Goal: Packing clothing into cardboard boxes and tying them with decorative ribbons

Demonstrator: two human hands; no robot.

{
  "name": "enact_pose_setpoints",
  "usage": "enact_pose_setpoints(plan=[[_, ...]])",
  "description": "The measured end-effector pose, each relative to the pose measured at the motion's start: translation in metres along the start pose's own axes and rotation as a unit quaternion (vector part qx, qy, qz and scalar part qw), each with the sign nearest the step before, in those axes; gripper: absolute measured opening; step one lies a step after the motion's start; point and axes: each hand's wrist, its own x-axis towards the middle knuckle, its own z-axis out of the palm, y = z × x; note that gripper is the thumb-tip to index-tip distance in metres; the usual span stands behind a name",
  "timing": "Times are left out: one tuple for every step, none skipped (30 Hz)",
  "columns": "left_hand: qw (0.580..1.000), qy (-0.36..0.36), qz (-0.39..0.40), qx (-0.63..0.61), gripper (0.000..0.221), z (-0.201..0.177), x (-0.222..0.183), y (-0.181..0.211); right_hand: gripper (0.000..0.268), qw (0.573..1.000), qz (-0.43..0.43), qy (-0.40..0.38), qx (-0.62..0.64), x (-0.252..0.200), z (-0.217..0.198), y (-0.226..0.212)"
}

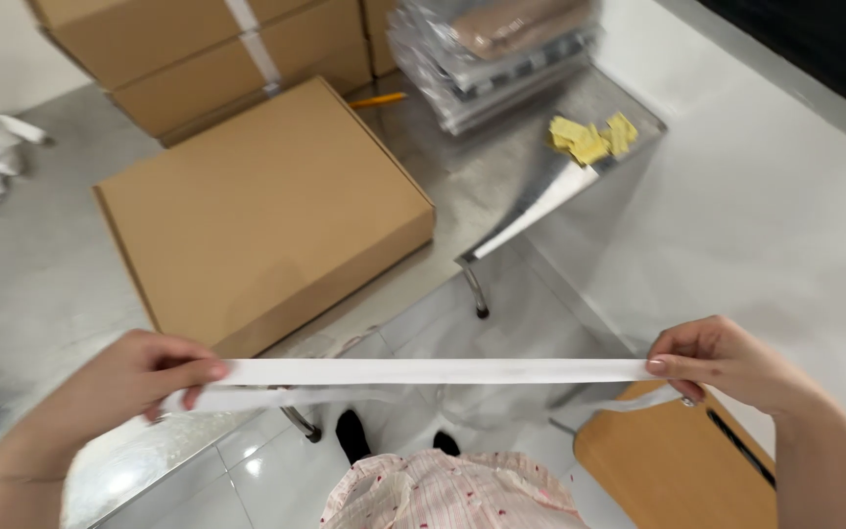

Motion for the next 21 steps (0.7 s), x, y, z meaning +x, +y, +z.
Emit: enact_pose_setpoints(plan=[[0.999, 0.036, -0.01, -0.031, 0.033, -0.014, -0.007, -0.014, 0.028, 1.0, -0.013, -0.01, 0.003, 0.009, -0.006, -0.006], [0.998, 0.05, -0.013, -0.039, 0.033, -0.028, -0.016, -0.025, 0.028, 1.0, -0.025, -0.018, -0.004, 0.021, -0.013, -0.01], [0.995, 0.056, -0.034, -0.071, 0.03, -0.042, -0.026, -0.036, 0.028, 0.998, -0.049, -0.027, -0.011, 0.034, -0.02, -0.016], [0.991, 0.063, -0.056, -0.103, 0.028, -0.056, -0.036, -0.049, 0.027, 0.996, -0.073, -0.038, -0.019, 0.049, -0.026, -0.023], [0.989, 0.078, -0.059, -0.112, 0.028, -0.066, -0.044, -0.062, 0.027, 0.995, -0.086, -0.047, -0.026, 0.059, -0.025, -0.04], [0.984, 0.116, -0.078, -0.108, 0.03, -0.078, -0.05, -0.074, 0.027, 0.996, -0.077, -0.028, -0.024, 0.071, -0.024, -0.06], [0.978, 0.154, -0.098, -0.105, 0.033, -0.089, -0.057, -0.086, 0.027, 0.997, -0.067, -0.009, -0.022, 0.083, -0.022, -0.08], [0.974, 0.167, -0.099, -0.113, 0.033, -0.098, -0.063, -0.088, 0.027, 0.996, -0.08, -0.015, -0.028, 0.102, -0.022, -0.094], [0.966, 0.194, -0.129, -0.109, 0.031, -0.107, -0.069, -0.089, 0.024, 0.992, -0.116, -0.018, -0.041, 0.122, -0.021, -0.108], [0.957, 0.219, -0.159, -0.104, 0.033, -0.115, -0.075, -0.091, 0.021, 0.987, -0.149, -0.021, -0.053, 0.14, -0.019, -0.121], [0.954, 0.229, -0.16, -0.111, 0.033, -0.117, -0.077, -0.08, 0.021, 0.985, -0.159, -0.026, -0.058, 0.156, -0.014, -0.141], [0.948, 0.236, -0.193, -0.088, 0.036, -0.12, -0.078, -0.069, 0.018, 0.986, -0.154, -0.007, -0.065, 0.172, -0.009, -0.161], [0.941, 0.243, -0.227, -0.066, 0.04, -0.124, -0.077, -0.057, 0.015, 0.986, -0.149, 0.013, -0.072, 0.188, -0.003, -0.181], [0.939, 0.249, -0.226, -0.072, 0.04, -0.128, -0.065, -0.068, 0.015, 0.985, -0.157, 0.011, -0.076, 0.2, 0.005, -0.201], [0.945, 0.247, -0.2, -0.082, 0.039, -0.132, -0.053, -0.079, 0.016, 0.983, -0.16, 0.024, -0.091, 0.213, 0.013, -0.221], [0.95, 0.244, -0.172, -0.091, 0.037, -0.137, -0.038, -0.089, 0.018, 0.98, -0.162, 0.038, -0.107, 0.225, 0.021, -0.241], [0.948, 0.248, -0.171, -0.097, 0.037, -0.138, -0.019, -0.103, 0.018, 0.979, -0.168, 0.038, -0.111, 0.235, 0.029, -0.259], [0.952, 0.243, -0.157, -0.099, 0.035, -0.14, 0.001, -0.116, 0.021, 0.983, -0.142, 0.033, -0.115, 0.244, 0.038, -0.276], [0.956, 0.237, -0.143, -0.101, 0.034, -0.142, 0.023, -0.128, 0.024, 0.986, -0.116, 0.029, -0.118, 0.253, 0.046, -0.293], [0.955, 0.239, -0.142, -0.104, 0.034, -0.142, 0.039, -0.134, 0.024, 0.985, -0.119, 0.029, -0.12, 0.276, 0.048, -0.295], [0.954, 0.229, -0.14, -0.131, 0.032, -0.142, 0.056, -0.141, 0.023, 0.985, -0.112, 0.028, -0.128, 0.3, 0.051, -0.297]])
